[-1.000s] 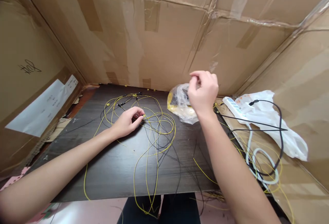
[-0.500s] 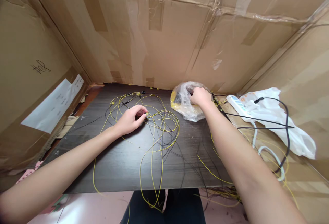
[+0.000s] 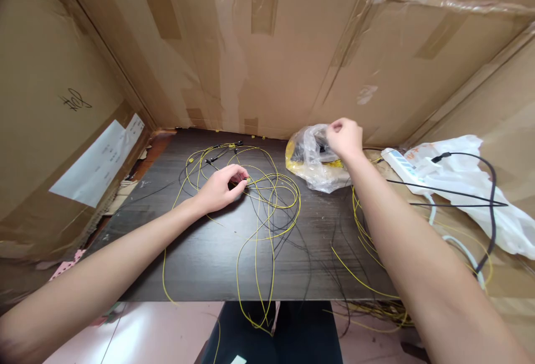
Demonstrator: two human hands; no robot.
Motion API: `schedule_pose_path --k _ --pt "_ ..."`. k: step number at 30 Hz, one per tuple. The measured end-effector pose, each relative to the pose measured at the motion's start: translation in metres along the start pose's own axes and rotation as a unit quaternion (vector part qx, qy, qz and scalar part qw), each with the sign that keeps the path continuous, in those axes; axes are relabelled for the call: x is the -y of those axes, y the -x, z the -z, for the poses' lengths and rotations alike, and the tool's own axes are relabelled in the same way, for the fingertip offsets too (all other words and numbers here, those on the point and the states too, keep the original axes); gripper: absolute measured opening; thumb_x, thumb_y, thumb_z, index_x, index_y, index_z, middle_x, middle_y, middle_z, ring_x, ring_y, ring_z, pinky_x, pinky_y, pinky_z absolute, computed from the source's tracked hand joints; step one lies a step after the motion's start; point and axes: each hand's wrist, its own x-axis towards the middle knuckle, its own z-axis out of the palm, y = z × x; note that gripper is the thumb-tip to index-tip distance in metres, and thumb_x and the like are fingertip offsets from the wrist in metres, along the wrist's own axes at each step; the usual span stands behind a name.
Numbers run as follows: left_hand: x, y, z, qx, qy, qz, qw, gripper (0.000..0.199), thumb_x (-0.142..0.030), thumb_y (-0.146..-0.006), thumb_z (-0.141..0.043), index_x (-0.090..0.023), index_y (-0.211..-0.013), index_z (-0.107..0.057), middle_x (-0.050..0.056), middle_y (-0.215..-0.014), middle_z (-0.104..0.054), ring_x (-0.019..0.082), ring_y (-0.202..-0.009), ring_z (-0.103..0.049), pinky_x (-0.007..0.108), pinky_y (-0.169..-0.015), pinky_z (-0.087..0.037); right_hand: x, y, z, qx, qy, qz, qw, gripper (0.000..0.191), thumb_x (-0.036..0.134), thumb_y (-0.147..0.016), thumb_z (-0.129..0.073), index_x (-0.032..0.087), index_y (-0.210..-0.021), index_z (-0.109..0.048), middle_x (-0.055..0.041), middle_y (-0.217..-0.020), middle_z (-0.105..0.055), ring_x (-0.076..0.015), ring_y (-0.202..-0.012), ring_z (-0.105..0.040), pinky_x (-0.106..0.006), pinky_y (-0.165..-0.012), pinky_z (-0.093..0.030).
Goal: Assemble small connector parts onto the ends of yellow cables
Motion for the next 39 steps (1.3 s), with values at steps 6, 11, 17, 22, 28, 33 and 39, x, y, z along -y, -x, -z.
schedule_pose_path --k 6,11,17,22,28,33,39 --pt "0.000 0.000 0.000 -0.010 0.000 0.002 1.000 0.006 -0.019 -0.094 -0.057 -0.018 -0.098 -0.061 0.004 -0.094 -0.068 0.016 -0.082 -0.064 0.032 -0.078 -0.054 0.050 0.040 0.007 -0.079 -0.366 0.084 0.923 0.010 0.014 -0.090 -0.057 0.018 -0.098 -0.059 -0.0007 -0.074 -0.059 -0.0120 -0.055 -0.052 -0.028 -0.056 -0.046" --pt "-0.001 0.001 0.002 -0.023 -0.014 -0.001 1.000 0.010 -0.019 -0.095 -0.057 -0.017 -0.104 -0.063 0.005 -0.096 -0.070 0.016 -0.084 -0.065 0.033 -0.079 -0.055 0.079 0.143 -0.034 0.147 -0.434 0.167 0.873 0.004 0.025 -0.092 -0.058 0.021 -0.093 -0.059 -0.0022 -0.081 -0.064 -0.0154 -0.069 -0.061 -0.030 -0.064 -0.051" --pt "-0.002 0.000 0.002 -0.025 -0.026 -0.011 0.999 0.012 -0.017 -0.095 -0.058 -0.017 -0.105 -0.065 0.005 -0.094 -0.069 0.015 -0.083 -0.065 0.029 -0.078 -0.056 0.067 0.176 -0.061 0.194 -0.421 0.144 0.874 0.008 0.028 -0.089 -0.061 0.021 -0.093 -0.060 -0.0031 -0.085 -0.068 -0.0163 -0.072 -0.064 -0.032 -0.067 -0.052" --pt "-0.004 -0.001 0.002 -0.011 -0.031 -0.011 0.999 0.011 -0.019 -0.095 -0.059 -0.017 -0.104 -0.066 0.004 -0.095 -0.070 0.014 -0.081 -0.065 0.028 -0.077 -0.055 0.065 0.172 -0.058 0.233 -0.432 0.143 0.859 0.011 0.030 -0.088 -0.064 0.021 -0.093 -0.061 -0.0036 -0.087 -0.070 -0.0169 -0.075 -0.067 -0.031 -0.068 -0.055" --pt "-0.005 -0.001 0.002 -0.003 -0.028 -0.010 1.000 0.012 -0.023 -0.096 -0.059 -0.017 -0.104 -0.066 0.004 -0.095 -0.071 0.015 -0.082 -0.065 0.029 -0.079 -0.056 0.064 0.174 -0.057 0.253 -0.432 0.135 0.855 0.014 0.033 -0.087 -0.067 0.021 -0.094 -0.064 -0.0041 -0.089 -0.073 -0.0171 -0.075 -0.069 -0.032 -0.069 -0.057" --pt "-0.006 -0.001 0.001 -0.010 -0.034 -0.012 0.999 0.010 -0.021 -0.095 -0.059 -0.017 -0.102 -0.065 0.004 -0.094 -0.070 0.016 -0.082 -0.065 0.030 -0.080 -0.055 0.063 0.172 -0.057 0.261 -0.437 0.129 0.851 0.015 0.034 -0.086 -0.068 0.021 -0.094 -0.065 -0.0041 -0.088 -0.073 -0.0171 -0.075 -0.069 -0.032 -0.070 -0.057" --pt "-0.008 0.000 0.002 -0.009 -0.033 -0.004 0.999 0.010 -0.023 -0.096 -0.057 -0.017 -0.100 -0.065 0.004 -0.093 -0.069 0.016 -0.081 -0.064 0.029 -0.077 -0.054 0.065 0.172 -0.057 0.254 -0.425 0.136 0.858 0.011 0.030 -0.084 -0.068 0.020 -0.086 -0.065 -0.0031 -0.083 -0.070 -0.0159 -0.070 -0.065 -0.030 -0.064 -0.053"
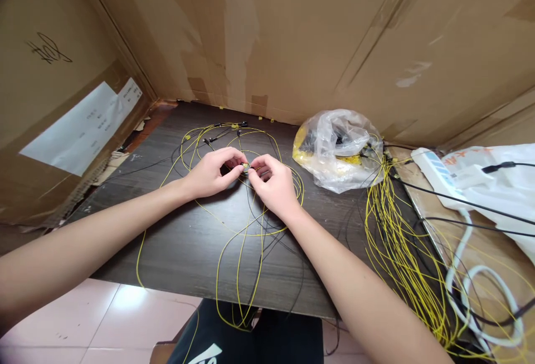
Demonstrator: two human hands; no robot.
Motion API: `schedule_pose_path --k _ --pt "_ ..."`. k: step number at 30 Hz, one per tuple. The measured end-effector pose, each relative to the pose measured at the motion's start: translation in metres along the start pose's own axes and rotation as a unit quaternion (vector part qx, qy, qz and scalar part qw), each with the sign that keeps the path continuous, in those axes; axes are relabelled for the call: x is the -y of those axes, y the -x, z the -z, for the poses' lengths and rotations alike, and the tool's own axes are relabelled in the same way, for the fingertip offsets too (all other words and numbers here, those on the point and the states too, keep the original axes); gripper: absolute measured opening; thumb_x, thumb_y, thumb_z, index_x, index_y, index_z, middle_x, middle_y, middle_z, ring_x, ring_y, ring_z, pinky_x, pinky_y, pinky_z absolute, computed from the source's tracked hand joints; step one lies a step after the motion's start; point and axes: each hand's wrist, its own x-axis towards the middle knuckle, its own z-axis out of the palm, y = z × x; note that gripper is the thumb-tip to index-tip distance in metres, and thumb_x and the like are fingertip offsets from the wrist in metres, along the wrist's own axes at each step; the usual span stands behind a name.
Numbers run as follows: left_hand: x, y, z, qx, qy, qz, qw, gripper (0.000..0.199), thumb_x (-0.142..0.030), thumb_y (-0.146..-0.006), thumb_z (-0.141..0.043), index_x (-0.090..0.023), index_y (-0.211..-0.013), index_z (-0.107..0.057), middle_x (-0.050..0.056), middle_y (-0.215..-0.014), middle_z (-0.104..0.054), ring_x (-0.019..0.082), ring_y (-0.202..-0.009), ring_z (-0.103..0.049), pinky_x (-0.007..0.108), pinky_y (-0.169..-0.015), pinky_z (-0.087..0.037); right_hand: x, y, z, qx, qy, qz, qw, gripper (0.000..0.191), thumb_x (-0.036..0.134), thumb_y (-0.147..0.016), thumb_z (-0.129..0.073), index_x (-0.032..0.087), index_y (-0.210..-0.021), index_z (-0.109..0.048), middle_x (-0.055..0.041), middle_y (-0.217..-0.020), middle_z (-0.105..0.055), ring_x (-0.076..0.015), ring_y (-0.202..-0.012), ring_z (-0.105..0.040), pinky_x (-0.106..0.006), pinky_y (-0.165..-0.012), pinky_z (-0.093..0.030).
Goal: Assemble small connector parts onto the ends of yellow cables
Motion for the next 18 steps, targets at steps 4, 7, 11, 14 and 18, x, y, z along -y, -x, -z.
schedule_pose_path --k 4,7,11,14,18 --pt "0.0007 0.0002 0.0000 -0.001 0.002 -0.007 1.000 0.011 -0.022 -0.096 -0.057 -0.017 -0.101 -0.065 0.004 -0.094 -0.069 0.015 -0.082 -0.064 0.029 -0.077 -0.054 -0.0024 -0.0008 0.0004 -0.004 0.016 0.009 1.000 0.010 0.028 -0.083 -0.068 0.020 -0.087 -0.070 -0.0039 -0.084 -0.071 -0.0161 -0.071 -0.066 -0.030 -0.065 -0.055" --pt "0.0011 0.0003 -0.0003 -0.003 0.000 -0.011 1.000 0.011 -0.022 -0.095 -0.058 -0.017 -0.101 -0.065 0.004 -0.094 -0.069 0.015 -0.081 -0.064 0.028 -0.077 -0.054 -0.0036 -0.0010 0.0001 -0.005 0.002 0.001 1.000 0.013 0.032 -0.084 -0.071 0.020 -0.088 -0.071 -0.0038 -0.084 -0.072 -0.0168 -0.072 -0.067 -0.032 -0.068 -0.057" --pt "0.0005 0.0000 -0.0005 -0.004 -0.004 -0.012 1.000 0.009 -0.022 -0.095 -0.058 -0.017 -0.100 -0.064 0.004 -0.093 -0.069 0.015 -0.080 -0.063 0.029 -0.076 -0.054 -0.0019 -0.0002 -0.0010 -0.008 -0.020 -0.009 1.000 0.019 0.039 -0.088 -0.070 0.021 -0.091 -0.071 -0.0038 -0.084 -0.075 -0.0177 -0.072 -0.070 -0.035 -0.072 -0.059" --pt "-0.0001 -0.0003 -0.0005 -0.005 -0.007 -0.016 1.000 0.009 -0.022 -0.095 -0.057 -0.017 -0.100 -0.064 0.004 -0.094 -0.069 0.015 -0.080 -0.063 0.029 -0.076 -0.053 -0.0010 0.0003 -0.0005 0.000 -0.028 -0.008 1.000 0.019 0.039 -0.089 -0.069 0.021 -0.094 -0.072 -0.0044 -0.089 -0.076 -0.0184 -0.075 -0.072 -0.036 -0.075 -0.060" --pt "-0.0002 -0.0004 -0.0008 -0.004 -0.013 -0.014 1.000 0.010 -0.023 -0.095 -0.058 -0.017 -0.100 -0.064 0.004 -0.094 -0.069 0.015 -0.080 -0.064 0.030 -0.077 -0.054 -0.0034 -0.0002 0.0016 -0.013 -0.004 0.005 1.000 0.017 0.037 -0.087 -0.071 0.022 -0.094 -0.076 -0.0048 -0.091 -0.074 -0.0178 -0.076 -0.070 -0.035 -0.073 -0.059"
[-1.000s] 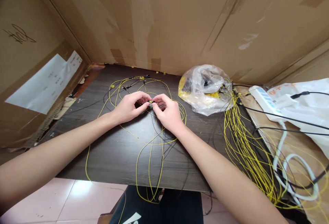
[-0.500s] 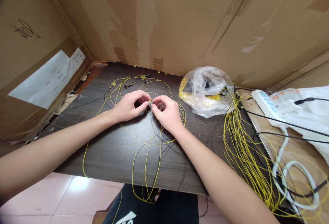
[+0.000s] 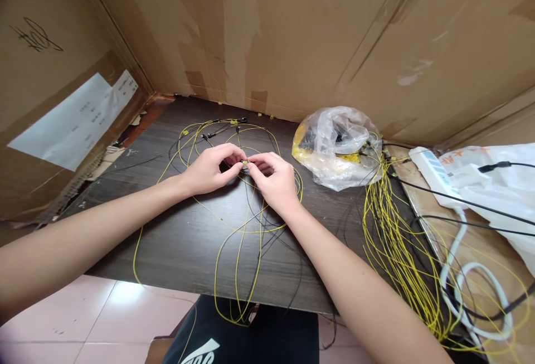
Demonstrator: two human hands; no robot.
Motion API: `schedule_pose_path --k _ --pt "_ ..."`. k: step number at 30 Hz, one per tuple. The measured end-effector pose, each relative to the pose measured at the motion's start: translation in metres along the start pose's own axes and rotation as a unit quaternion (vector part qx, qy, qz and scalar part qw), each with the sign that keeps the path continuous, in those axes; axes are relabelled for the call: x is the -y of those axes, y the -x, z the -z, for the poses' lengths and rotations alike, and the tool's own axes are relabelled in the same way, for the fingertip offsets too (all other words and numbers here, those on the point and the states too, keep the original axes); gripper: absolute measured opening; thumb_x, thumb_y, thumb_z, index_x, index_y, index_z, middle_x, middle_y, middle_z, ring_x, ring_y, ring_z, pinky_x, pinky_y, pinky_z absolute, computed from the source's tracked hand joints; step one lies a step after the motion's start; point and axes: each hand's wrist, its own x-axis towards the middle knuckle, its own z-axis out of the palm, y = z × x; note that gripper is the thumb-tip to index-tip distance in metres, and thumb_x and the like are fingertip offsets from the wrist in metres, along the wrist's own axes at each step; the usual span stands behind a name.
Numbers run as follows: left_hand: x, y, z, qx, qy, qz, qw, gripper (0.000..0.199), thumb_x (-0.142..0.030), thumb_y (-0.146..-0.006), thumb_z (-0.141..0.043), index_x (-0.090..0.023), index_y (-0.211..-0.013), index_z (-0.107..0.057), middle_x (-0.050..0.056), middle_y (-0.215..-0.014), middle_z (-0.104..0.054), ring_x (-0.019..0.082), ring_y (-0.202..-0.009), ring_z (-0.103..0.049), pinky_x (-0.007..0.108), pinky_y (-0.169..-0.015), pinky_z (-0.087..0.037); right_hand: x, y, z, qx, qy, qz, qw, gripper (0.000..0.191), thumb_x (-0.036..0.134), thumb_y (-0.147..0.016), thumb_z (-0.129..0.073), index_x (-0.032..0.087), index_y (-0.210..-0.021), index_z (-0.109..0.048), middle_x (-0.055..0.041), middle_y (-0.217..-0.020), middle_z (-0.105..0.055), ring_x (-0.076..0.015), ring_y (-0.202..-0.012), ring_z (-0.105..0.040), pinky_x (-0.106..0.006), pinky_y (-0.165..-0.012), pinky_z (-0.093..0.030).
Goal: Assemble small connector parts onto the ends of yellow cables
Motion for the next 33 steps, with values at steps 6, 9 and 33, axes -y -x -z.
schedule_pose_path --k 6,9,33 --pt "0.0005 0.0002 -0.0006 -0.001 0.005 -0.003 1.000 0.010 -0.022 -0.094 -0.058 -0.017 -0.100 -0.064 0.004 -0.094 -0.069 0.015 -0.080 -0.064 0.029 -0.077 -0.054 -0.0006 -0.0002 0.0000 -0.011 -0.009 -0.018 1.000 0.017 0.036 -0.083 -0.074 0.021 -0.092 -0.077 -0.0034 -0.083 -0.073 -0.0167 -0.071 -0.067 -0.034 -0.071 -0.057" --pt "0.0004 0.0001 -0.0005 0.001 0.005 -0.001 1.000 0.010 -0.022 -0.094 -0.058 -0.017 -0.100 -0.064 0.004 -0.094 -0.069 0.015 -0.080 -0.064 0.029 -0.077 -0.054 0.0009 0.0001 -0.0005 0.001 -0.032 -0.032 0.999 0.018 0.036 -0.082 -0.075 0.021 -0.092 -0.076 -0.0041 -0.086 -0.076 -0.0179 -0.074 -0.069 -0.036 -0.075 -0.059" --pt "-0.0005 0.0003 0.0001 -0.015 -0.005 0.001 1.000 0.012 -0.022 -0.094 -0.060 -0.017 -0.102 -0.067 0.004 -0.096 -0.072 0.015 -0.080 -0.066 0.028 -0.077 -0.055 0.0048 0.0009 0.0007 -0.010 0.056 0.028 0.998 0.015 0.033 -0.090 -0.065 0.022 -0.096 -0.072 -0.0058 -0.101 -0.072 -0.0165 -0.078 -0.065 -0.030 -0.063 -0.052"
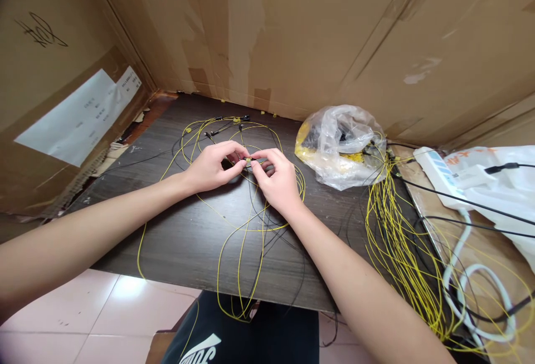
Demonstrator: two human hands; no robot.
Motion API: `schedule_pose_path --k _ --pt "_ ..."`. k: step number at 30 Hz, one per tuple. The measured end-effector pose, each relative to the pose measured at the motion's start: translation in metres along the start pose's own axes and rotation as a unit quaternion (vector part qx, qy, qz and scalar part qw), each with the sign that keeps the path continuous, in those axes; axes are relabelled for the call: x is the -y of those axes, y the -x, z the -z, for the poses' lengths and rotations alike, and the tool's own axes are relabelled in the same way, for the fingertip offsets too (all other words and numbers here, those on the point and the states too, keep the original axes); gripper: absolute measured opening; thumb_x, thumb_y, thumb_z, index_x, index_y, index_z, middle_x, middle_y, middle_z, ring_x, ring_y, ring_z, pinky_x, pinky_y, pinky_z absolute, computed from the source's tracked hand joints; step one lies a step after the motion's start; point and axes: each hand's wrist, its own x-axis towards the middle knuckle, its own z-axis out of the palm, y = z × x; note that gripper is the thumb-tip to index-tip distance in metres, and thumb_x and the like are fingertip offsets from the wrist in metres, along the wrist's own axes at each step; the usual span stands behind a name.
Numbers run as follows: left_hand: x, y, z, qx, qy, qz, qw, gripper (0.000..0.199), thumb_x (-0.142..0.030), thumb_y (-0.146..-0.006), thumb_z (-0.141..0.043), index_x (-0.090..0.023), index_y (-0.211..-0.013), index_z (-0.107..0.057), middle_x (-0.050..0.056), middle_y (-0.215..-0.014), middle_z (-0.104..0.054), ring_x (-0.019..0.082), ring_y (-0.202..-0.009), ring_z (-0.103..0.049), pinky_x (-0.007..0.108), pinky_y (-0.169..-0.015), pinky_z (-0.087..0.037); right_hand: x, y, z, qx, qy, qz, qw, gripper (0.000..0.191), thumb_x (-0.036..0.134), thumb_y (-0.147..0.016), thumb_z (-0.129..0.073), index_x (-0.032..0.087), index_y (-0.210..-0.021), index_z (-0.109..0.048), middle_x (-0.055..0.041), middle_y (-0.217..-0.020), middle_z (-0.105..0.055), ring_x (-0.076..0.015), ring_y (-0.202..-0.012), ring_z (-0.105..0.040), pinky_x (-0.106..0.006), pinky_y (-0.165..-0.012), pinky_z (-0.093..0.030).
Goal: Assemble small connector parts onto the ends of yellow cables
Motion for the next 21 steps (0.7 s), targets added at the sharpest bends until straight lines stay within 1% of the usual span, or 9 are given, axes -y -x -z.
schedule_pose_path --k 4,8,15,21 --pt "0.0006 0.0001 -0.0005 -0.015 0.001 -0.014 1.000 0.011 -0.021 -0.093 -0.061 -0.016 -0.101 -0.067 0.004 -0.096 -0.072 0.014 -0.079 -0.066 0.027 -0.076 -0.055 -0.0007 0.0002 -0.0009 -0.004 -0.045 -0.028 0.999 0.015 0.033 -0.085 -0.071 0.021 -0.094 -0.069 -0.0033 -0.089 -0.073 -0.0160 -0.073 -0.065 -0.030 -0.065 -0.052" --pt "0.0014 0.0003 -0.0011 -0.019 0.002 -0.028 0.999 0.010 -0.020 -0.093 -0.061 -0.016 -0.101 -0.067 0.004 -0.095 -0.072 0.014 -0.077 -0.066 0.027 -0.075 -0.055 -0.0014 0.0007 -0.0019 -0.002 -0.073 -0.026 0.997 0.015 0.031 -0.083 -0.074 0.020 -0.091 -0.069 -0.0018 -0.083 -0.072 -0.0152 -0.071 -0.065 -0.031 -0.066 -0.053" --pt "-0.0005 -0.0004 -0.0003 -0.027 0.015 -0.032 0.999 0.011 -0.021 -0.094 -0.061 -0.015 -0.101 -0.068 0.004 -0.094 -0.072 0.013 -0.076 -0.066 0.025 -0.073 -0.055 -0.0050 0.0009 -0.0020 0.006 -0.087 -0.036 0.996 0.016 0.032 -0.085 -0.072 0.020 -0.095 -0.074 -0.0044 -0.087 -0.076 -0.0168 -0.072 -0.069 -0.034 -0.070 -0.057" --pt "-0.0002 -0.0006 0.0000 -0.026 0.019 -0.036 0.999 0.011 -0.020 -0.093 -0.062 -0.015 -0.101 -0.068 0.005 -0.095 -0.072 0.013 -0.076 -0.066 0.025 -0.073 -0.055 -0.0019 0.0018 -0.0015 -0.003 -0.074 -0.038 0.997 0.018 0.033 -0.085 -0.072 0.020 -0.097 -0.068 -0.0046 -0.088 -0.076 -0.0169 -0.073 -0.070 -0.032 -0.068 -0.055"
